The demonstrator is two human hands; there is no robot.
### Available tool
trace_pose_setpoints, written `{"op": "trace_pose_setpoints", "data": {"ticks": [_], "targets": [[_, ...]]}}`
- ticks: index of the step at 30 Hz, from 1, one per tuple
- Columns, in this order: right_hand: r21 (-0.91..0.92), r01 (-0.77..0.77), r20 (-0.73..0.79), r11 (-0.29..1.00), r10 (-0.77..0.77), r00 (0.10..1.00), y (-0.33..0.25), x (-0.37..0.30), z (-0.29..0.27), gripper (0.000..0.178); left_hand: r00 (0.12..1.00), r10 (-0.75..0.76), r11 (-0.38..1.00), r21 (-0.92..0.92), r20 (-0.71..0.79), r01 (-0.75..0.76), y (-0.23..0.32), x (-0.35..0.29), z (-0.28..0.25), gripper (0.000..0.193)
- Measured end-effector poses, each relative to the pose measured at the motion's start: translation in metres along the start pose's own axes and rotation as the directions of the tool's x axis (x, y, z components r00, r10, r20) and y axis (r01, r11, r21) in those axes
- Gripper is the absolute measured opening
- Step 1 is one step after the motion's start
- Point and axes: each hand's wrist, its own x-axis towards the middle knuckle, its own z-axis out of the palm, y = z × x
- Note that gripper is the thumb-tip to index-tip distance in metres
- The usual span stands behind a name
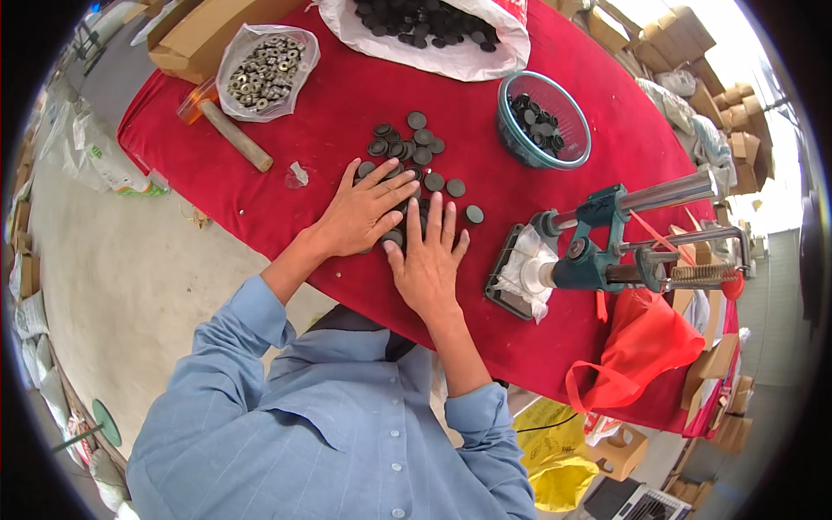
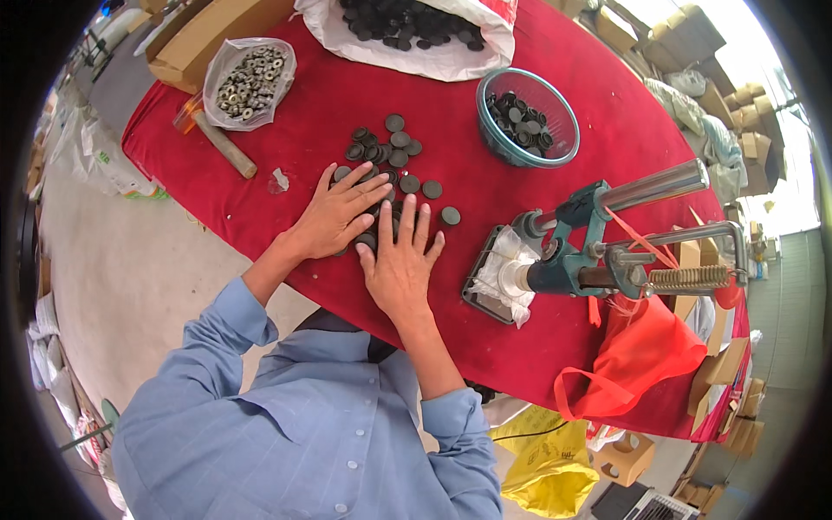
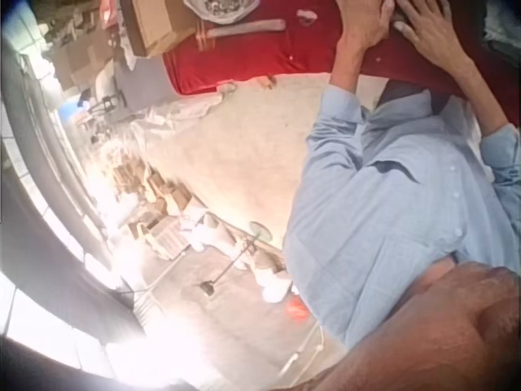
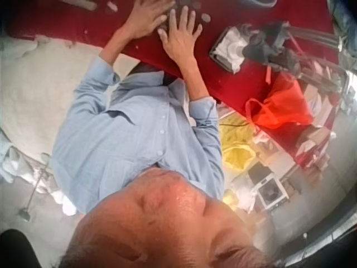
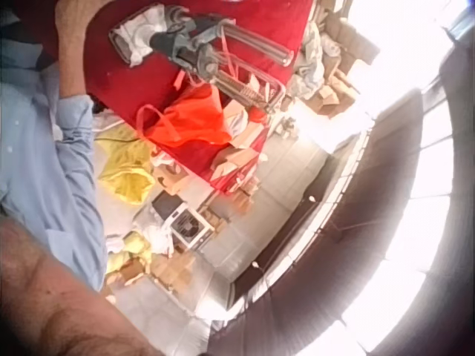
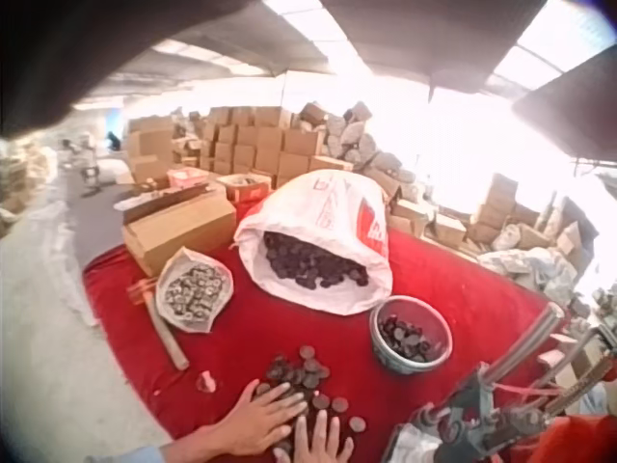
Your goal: The person pours dark circular discs from a white sack onto a red table and arranges them into rows. They then pick up small metallic cylindrical inserts from a plastic bag and place one insert into the center of each disc, working sequentially across the arranged rows.
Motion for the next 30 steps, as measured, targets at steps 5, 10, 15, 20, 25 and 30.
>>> {"op": "trace_pose_setpoints", "data": {"ticks": [5, 10, 15, 20, 25, 30], "targets": [[-0.025, 0.064, -0.064, 0.998, -0.066, 0.996, 0.001, 0.044, 0.0, 0.077, 0.994, -0.055, 0.995, 0.084, 0.093, 0.047, -0.027, 0.018, -0.02, 0.063], [-0.077, 0.157, -0.082, 0.985, -0.163, 0.983, 0.014, 0.107, 0.008, 0.073, 0.995, -0.089, 0.995, -0.033, 0.054, 0.091, -0.066, 0.047, -0.028, 0.067], [-0.093, 0.057, -0.044, 0.994, -0.062, 0.997, 0.032, 0.137, 0.011, 0.076, 0.994, -0.074, 0.997, 0.035, 0.079, 0.072, -0.074, 0.058, -0.016, 0.065], [-0.074, -0.07, 0.071, 0.995, 0.075, 0.995, 0.038, 0.102, -0.018, 0.069, 0.996, -0.007, 1.0, -0.006, 0.084, 0.008, -0.066, 0.041, -0.031, 0.059], [0.192, -0.033, -0.053, 0.981, 0.044, 0.998, 0.064, 0.087, -0.037, 0.034, 0.969, 0.02, 0.98, -0.189, -0.248, -0.068, -0.087, 0.077, -0.035, 0.047], [0.216, -0.182, -0.113, 0.959, 0.209, 0.971, 0.069, 0.134, -0.034, 0.032, 0.959, 0.067, 0.984, -0.144, -0.274, -0.11, -0.099, 0.127, -0.005, 0.043]]}}
